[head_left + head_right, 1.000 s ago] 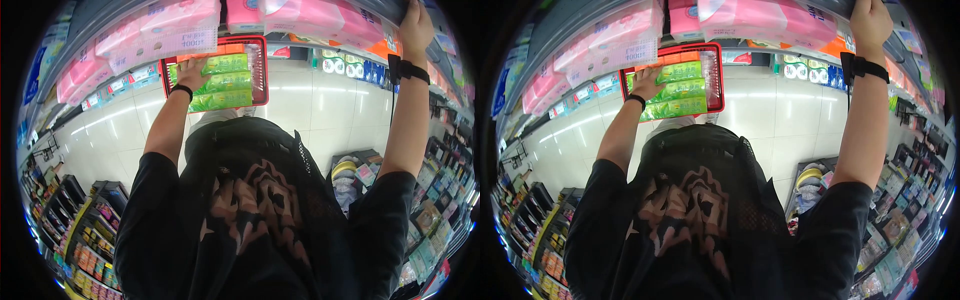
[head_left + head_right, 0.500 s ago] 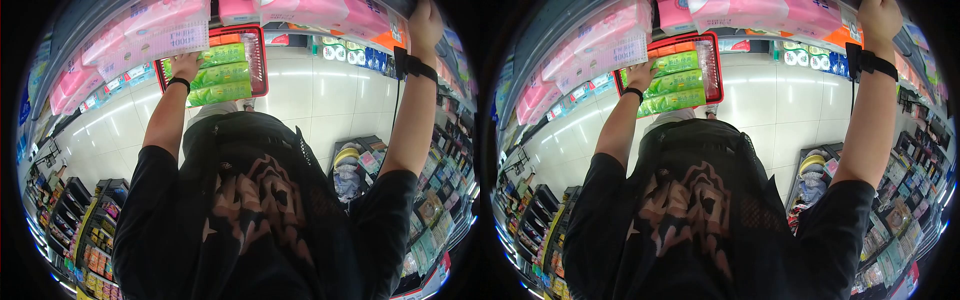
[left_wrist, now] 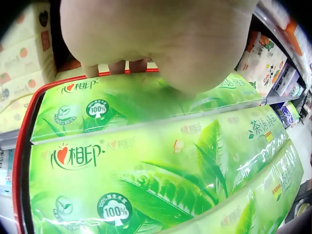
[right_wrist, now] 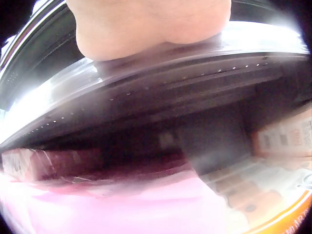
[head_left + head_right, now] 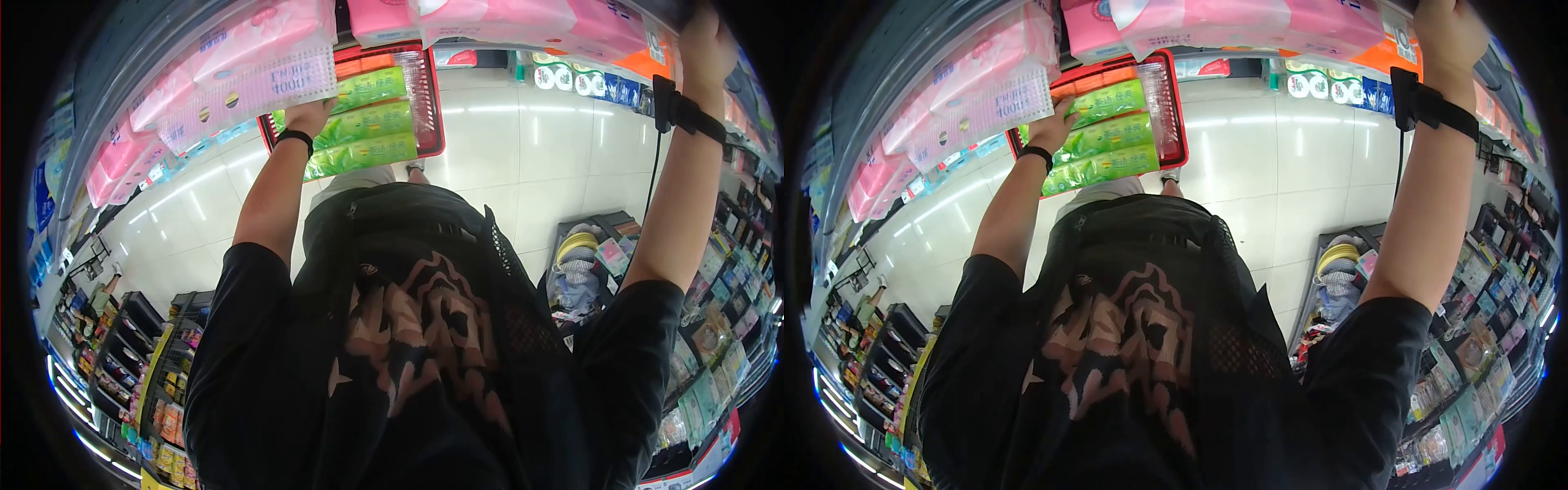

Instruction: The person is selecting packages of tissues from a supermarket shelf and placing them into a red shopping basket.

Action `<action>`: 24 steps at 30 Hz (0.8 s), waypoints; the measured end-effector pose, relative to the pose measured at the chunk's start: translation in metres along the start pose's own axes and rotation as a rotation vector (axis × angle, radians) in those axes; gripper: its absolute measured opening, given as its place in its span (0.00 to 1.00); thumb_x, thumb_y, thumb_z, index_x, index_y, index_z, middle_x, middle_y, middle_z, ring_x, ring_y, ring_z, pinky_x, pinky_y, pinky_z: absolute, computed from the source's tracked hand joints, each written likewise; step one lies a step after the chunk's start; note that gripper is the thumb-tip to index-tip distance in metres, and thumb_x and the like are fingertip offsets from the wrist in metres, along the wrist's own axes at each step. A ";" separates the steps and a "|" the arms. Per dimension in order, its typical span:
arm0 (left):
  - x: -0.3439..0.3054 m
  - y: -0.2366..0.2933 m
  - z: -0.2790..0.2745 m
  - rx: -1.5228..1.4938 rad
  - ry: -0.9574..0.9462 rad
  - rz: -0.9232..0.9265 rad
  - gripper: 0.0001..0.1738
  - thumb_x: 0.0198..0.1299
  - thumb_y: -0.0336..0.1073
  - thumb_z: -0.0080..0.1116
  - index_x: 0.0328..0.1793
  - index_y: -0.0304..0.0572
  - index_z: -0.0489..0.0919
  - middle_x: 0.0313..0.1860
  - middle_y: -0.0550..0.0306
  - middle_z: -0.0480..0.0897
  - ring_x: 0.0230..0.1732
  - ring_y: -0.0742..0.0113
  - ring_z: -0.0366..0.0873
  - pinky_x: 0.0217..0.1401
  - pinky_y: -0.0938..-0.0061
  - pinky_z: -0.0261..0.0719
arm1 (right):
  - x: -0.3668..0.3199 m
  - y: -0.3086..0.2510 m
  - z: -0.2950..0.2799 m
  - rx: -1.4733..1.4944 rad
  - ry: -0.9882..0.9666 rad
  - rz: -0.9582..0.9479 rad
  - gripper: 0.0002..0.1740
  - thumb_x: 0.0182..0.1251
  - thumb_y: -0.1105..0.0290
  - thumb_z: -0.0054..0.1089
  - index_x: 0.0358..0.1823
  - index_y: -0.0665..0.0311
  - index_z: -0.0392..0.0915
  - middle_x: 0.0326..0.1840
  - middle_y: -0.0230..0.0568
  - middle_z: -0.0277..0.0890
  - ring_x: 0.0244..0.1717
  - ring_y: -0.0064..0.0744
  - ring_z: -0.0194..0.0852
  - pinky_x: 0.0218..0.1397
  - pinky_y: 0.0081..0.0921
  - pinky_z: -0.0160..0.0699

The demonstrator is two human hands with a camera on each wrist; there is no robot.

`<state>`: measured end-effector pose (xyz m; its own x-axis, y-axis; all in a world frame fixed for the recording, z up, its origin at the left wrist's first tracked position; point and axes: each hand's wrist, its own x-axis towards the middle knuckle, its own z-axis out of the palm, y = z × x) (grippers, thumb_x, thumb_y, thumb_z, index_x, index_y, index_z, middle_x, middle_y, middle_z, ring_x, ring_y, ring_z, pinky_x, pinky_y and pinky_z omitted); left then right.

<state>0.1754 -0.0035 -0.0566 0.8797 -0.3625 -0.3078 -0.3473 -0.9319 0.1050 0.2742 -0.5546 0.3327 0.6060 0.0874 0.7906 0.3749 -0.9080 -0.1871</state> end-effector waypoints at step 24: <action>-0.001 -0.001 -0.011 -0.294 -0.083 0.112 0.32 0.71 0.50 0.65 0.78 0.49 0.75 0.74 0.47 0.75 0.75 0.42 0.71 0.81 0.51 0.67 | 0.000 -0.014 -0.004 0.071 -0.034 0.093 0.29 0.89 0.59 0.38 0.32 0.72 0.76 0.34 0.60 0.80 0.35 0.64 0.76 0.43 0.52 0.75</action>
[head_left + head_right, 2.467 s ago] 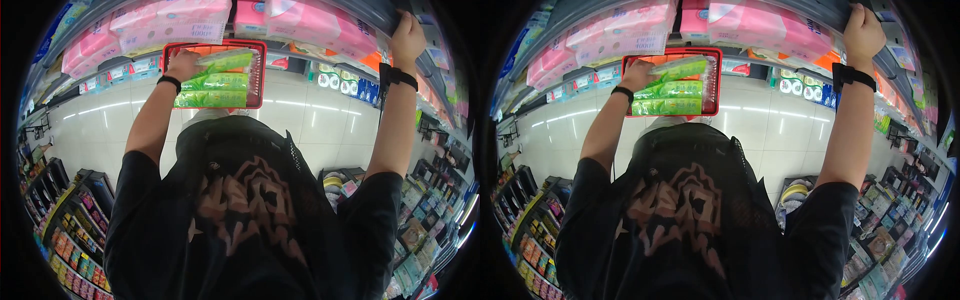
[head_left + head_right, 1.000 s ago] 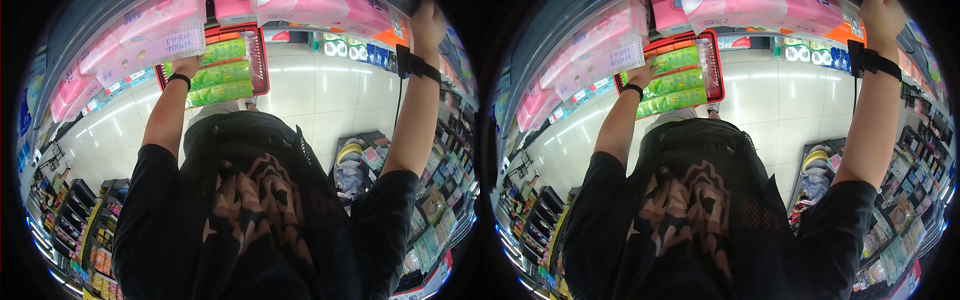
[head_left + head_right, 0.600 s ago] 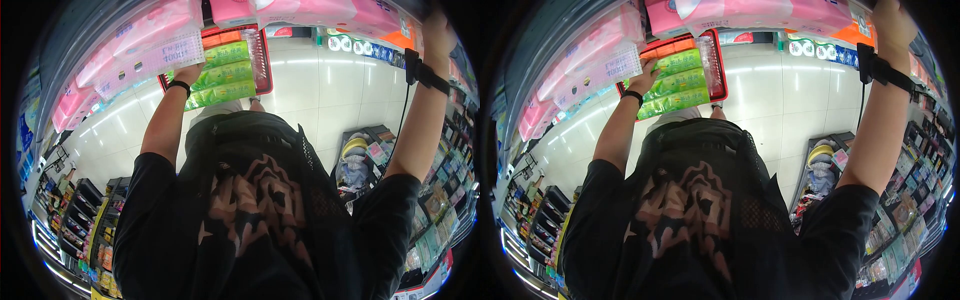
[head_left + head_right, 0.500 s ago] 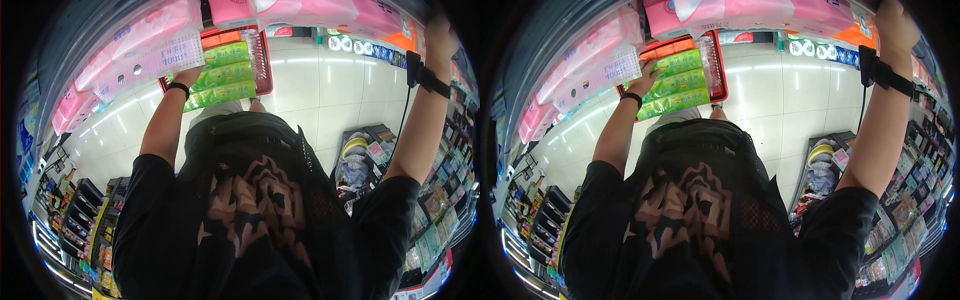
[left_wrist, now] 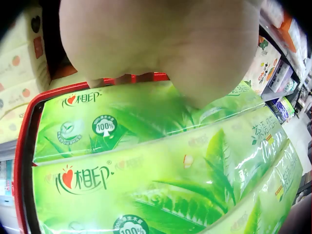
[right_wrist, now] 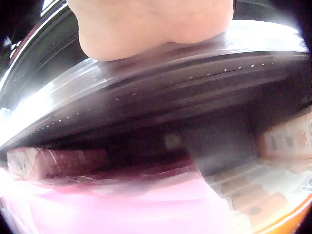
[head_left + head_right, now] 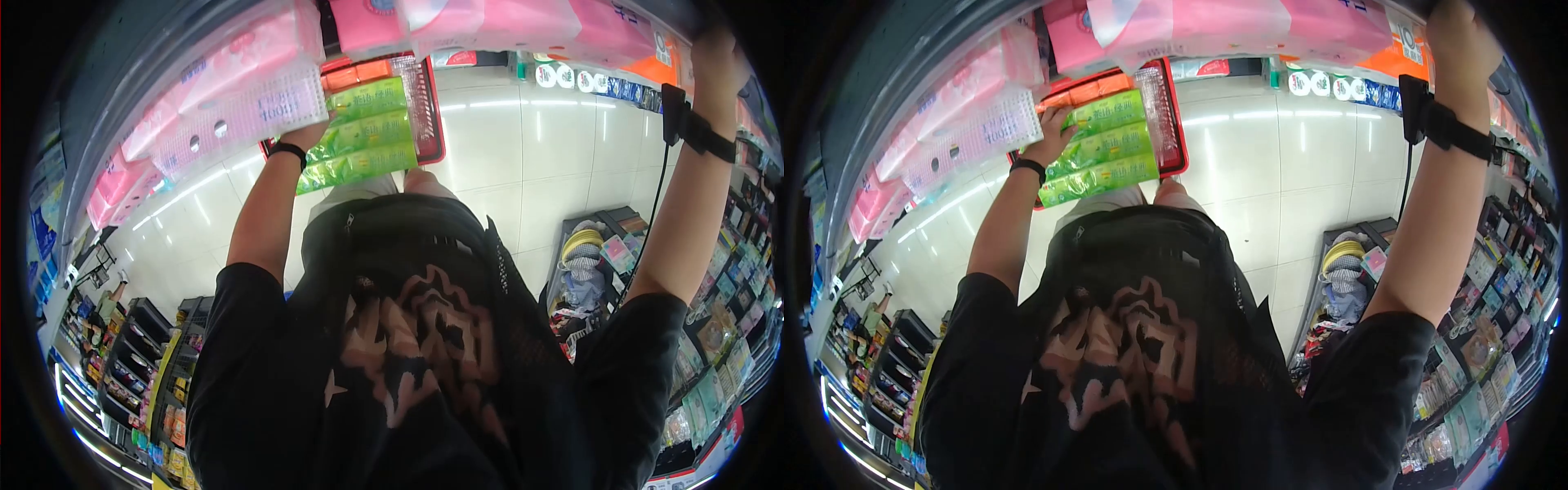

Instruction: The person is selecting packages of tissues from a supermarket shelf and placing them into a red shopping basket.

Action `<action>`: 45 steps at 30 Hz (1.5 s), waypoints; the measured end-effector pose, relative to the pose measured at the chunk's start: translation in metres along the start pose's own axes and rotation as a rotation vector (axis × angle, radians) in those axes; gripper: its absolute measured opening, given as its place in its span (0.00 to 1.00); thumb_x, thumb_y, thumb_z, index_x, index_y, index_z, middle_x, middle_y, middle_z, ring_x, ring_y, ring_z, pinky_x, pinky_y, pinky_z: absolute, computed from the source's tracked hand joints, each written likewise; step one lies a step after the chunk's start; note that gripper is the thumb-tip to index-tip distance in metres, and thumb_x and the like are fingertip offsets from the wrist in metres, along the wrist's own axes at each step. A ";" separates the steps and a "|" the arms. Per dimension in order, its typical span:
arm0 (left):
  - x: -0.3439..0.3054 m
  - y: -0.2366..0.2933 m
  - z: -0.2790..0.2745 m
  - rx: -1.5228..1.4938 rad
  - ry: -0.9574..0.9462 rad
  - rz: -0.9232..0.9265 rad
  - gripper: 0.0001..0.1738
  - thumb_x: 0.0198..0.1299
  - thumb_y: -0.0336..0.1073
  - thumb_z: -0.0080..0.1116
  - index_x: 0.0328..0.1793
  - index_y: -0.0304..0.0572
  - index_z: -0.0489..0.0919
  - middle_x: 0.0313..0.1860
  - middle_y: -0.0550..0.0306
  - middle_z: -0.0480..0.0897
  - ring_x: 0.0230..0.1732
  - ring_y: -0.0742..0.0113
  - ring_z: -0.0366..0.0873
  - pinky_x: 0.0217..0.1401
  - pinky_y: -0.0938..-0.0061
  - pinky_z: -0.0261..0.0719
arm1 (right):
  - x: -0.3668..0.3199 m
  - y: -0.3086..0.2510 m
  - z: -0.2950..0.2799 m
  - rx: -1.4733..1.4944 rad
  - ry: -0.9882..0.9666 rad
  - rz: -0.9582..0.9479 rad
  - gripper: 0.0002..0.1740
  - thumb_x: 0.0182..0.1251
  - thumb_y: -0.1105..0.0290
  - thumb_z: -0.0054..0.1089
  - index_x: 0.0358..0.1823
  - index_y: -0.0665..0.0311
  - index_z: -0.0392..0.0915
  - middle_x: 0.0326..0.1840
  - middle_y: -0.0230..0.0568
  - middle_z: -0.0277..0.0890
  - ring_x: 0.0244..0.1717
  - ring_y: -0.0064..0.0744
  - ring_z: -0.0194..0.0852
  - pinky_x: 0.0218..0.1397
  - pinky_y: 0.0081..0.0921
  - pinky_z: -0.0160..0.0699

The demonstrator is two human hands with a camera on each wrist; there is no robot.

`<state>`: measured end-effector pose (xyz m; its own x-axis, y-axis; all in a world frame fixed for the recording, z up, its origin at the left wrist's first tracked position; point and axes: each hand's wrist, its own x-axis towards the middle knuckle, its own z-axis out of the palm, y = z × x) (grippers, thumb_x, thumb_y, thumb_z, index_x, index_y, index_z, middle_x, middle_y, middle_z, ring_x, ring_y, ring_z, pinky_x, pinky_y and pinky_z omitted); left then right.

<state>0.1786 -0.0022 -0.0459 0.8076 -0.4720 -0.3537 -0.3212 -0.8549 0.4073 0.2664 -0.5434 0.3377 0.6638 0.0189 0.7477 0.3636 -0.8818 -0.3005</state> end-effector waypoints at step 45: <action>-0.064 0.203 -0.495 0.675 1.249 0.056 0.38 0.60 0.46 0.71 0.77 0.55 0.74 0.73 0.48 0.78 0.73 0.45 0.73 0.82 0.46 0.64 | 0.007 -0.007 -0.014 -0.392 0.004 -0.058 0.12 0.74 0.61 0.56 0.39 0.57 0.85 0.37 0.35 0.85 0.43 0.46 0.81 0.52 0.47 0.73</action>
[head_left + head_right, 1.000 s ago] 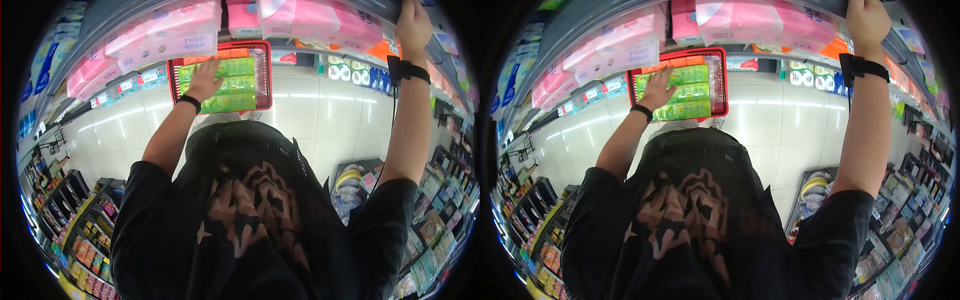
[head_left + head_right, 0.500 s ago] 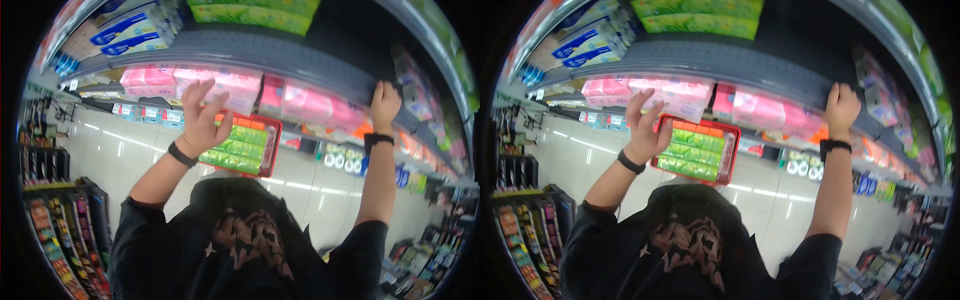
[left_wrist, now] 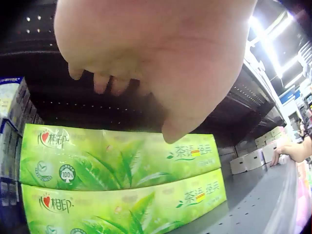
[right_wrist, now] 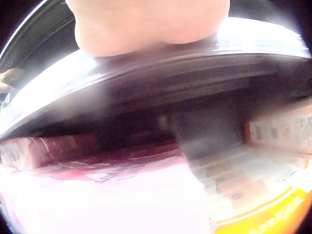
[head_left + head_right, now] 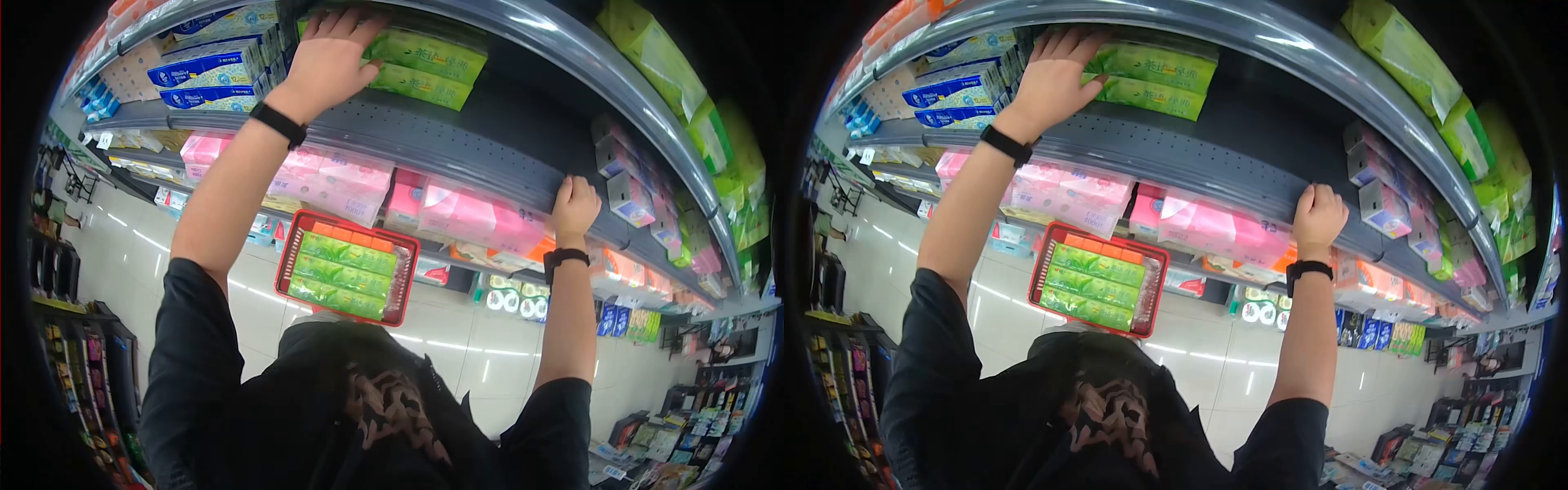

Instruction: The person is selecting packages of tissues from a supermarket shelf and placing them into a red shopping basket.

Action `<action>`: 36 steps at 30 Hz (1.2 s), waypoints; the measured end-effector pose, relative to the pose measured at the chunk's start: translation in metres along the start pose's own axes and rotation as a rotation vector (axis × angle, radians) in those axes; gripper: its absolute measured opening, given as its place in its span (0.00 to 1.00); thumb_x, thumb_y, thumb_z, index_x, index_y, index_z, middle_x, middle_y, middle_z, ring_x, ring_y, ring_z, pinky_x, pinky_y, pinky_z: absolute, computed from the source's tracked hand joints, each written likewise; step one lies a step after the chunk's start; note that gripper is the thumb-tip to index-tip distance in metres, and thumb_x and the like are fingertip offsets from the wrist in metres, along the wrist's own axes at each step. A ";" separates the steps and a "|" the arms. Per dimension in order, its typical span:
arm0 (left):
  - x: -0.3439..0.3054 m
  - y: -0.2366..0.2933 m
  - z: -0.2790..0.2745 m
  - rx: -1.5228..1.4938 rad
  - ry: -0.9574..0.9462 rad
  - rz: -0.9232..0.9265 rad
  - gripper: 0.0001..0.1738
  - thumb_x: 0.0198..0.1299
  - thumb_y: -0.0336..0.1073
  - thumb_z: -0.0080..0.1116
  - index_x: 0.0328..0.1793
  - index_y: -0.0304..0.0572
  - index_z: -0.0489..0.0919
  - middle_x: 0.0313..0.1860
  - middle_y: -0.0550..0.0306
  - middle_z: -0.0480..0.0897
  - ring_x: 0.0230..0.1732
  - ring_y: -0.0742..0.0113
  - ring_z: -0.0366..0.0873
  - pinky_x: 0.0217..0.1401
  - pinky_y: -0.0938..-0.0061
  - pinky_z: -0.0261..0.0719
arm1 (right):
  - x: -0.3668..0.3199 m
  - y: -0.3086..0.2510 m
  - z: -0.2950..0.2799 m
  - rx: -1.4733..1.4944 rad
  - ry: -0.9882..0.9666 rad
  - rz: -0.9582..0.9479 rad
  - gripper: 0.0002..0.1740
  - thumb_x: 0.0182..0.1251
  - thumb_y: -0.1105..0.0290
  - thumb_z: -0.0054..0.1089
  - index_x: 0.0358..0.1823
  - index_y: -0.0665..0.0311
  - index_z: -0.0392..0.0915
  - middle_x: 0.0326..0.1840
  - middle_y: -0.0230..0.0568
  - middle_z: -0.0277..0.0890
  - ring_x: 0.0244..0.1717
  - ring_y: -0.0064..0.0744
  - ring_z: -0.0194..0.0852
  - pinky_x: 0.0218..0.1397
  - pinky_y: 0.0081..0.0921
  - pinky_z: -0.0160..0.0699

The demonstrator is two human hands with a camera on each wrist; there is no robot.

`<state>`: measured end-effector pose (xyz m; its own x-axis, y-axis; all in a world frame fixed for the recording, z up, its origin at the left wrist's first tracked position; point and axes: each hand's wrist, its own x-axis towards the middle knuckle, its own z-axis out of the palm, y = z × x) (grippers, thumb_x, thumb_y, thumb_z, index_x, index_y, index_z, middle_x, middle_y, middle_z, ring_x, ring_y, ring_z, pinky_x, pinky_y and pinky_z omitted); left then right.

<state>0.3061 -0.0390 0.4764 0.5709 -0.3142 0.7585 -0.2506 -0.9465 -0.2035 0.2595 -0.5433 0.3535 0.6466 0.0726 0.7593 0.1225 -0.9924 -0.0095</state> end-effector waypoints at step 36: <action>-0.394 0.094 0.097 -0.549 -1.123 0.040 0.37 0.68 0.60 0.65 0.77 0.50 0.74 0.63 0.49 0.80 0.64 0.44 0.79 0.68 0.51 0.75 | -0.007 0.009 0.019 0.124 0.151 -0.121 0.20 0.78 0.65 0.48 0.28 0.71 0.72 0.29 0.63 0.76 0.31 0.73 0.71 0.38 0.64 0.69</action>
<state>0.1337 -0.0114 0.0984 0.8387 -0.4868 -0.2443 -0.4212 -0.8640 0.2757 0.2708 -0.5512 0.3357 0.5024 0.1658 0.8486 0.2898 -0.9570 0.0154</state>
